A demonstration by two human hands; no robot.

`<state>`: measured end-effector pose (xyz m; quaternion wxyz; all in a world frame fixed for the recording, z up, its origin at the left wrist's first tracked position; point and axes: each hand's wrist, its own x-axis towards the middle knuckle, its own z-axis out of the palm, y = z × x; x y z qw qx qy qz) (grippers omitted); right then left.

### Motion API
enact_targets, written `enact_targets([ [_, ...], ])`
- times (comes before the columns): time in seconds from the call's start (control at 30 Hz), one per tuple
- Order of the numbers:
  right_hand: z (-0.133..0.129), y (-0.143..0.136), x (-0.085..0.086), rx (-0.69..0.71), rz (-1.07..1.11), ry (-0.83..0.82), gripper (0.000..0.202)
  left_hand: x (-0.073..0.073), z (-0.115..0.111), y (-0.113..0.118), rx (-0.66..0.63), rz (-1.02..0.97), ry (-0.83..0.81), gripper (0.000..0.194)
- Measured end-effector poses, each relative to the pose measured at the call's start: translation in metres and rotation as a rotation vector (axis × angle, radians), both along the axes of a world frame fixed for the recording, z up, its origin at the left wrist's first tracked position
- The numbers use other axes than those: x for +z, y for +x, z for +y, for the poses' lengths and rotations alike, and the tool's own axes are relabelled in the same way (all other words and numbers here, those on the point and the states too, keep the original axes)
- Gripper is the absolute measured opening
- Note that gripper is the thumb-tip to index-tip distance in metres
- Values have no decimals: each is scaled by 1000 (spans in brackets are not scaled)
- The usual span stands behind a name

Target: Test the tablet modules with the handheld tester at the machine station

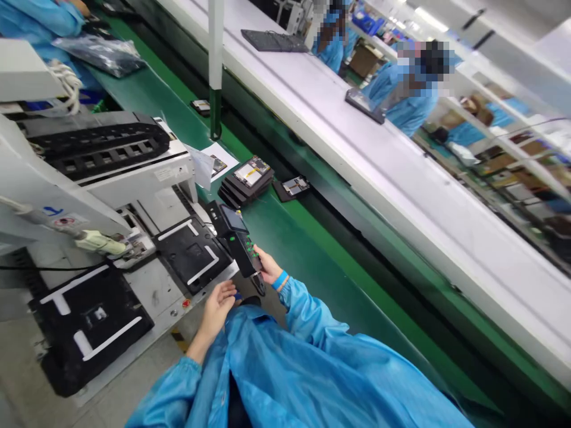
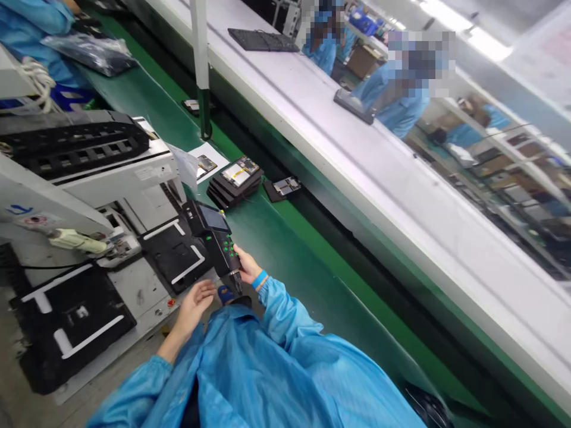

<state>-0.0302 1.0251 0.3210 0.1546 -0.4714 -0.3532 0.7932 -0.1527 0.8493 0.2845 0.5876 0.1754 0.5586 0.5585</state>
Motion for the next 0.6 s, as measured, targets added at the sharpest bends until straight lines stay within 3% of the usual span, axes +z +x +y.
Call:
enact_targets([
  [0.1,-37,19,21,-101,260,-172,54,25,-16,-4,-55,101,110,63],
  [0.23,-79,30,34,-148,546,-232,47,48,-40,-5,-137,214,243,47],
  [0.43,-116,45,24,-225,672,-219,22,40,-57,12,-265,362,369,35],
  [0.6,-130,63,5,-343,624,-219,31,40,-59,28,-309,326,404,38],
])
